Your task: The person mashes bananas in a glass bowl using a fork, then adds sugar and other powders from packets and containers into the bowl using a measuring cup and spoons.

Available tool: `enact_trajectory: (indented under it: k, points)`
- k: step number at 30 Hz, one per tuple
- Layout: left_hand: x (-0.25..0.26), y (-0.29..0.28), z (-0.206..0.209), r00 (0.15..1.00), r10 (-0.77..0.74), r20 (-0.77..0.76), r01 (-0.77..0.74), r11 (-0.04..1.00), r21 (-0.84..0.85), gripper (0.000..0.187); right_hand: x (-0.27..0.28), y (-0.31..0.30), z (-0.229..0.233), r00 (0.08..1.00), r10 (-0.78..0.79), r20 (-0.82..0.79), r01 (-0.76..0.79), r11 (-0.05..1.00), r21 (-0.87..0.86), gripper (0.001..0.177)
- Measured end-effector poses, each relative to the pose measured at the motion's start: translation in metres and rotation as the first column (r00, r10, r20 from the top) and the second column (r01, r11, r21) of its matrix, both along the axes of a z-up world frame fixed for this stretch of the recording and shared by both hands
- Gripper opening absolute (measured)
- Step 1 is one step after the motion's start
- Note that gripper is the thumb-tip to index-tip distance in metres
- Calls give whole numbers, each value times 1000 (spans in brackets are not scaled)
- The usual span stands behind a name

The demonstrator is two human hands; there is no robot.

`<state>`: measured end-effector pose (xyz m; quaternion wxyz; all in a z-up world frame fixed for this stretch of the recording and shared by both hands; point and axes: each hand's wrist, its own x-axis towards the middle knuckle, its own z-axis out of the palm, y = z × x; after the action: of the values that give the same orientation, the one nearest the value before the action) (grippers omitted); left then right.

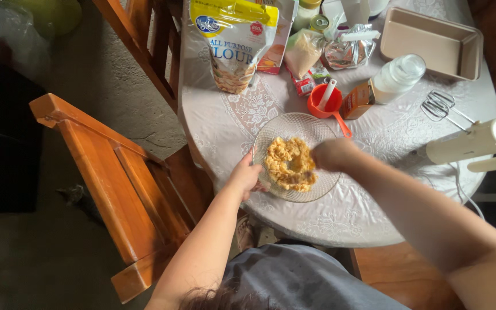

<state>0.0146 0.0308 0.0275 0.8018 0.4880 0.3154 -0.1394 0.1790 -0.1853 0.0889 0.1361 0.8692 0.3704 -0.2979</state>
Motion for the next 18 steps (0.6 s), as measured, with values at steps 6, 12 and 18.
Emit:
enact_trajectory:
  k: [6,12,18]
  points:
    - [-1,1,1,999,29,-35,-27,999,37,75,-11,-1,-16,983,-93,157,81,993,81,19]
    - [3,1,-3,996,22,-81,-20,1000,22,78,19,20,-7,979,55,197,-66,997,51,20]
    - [-1,-4,15,995,89,-49,-68,941,332,66,5,41,-23,993,3,121,-21,989,144,20]
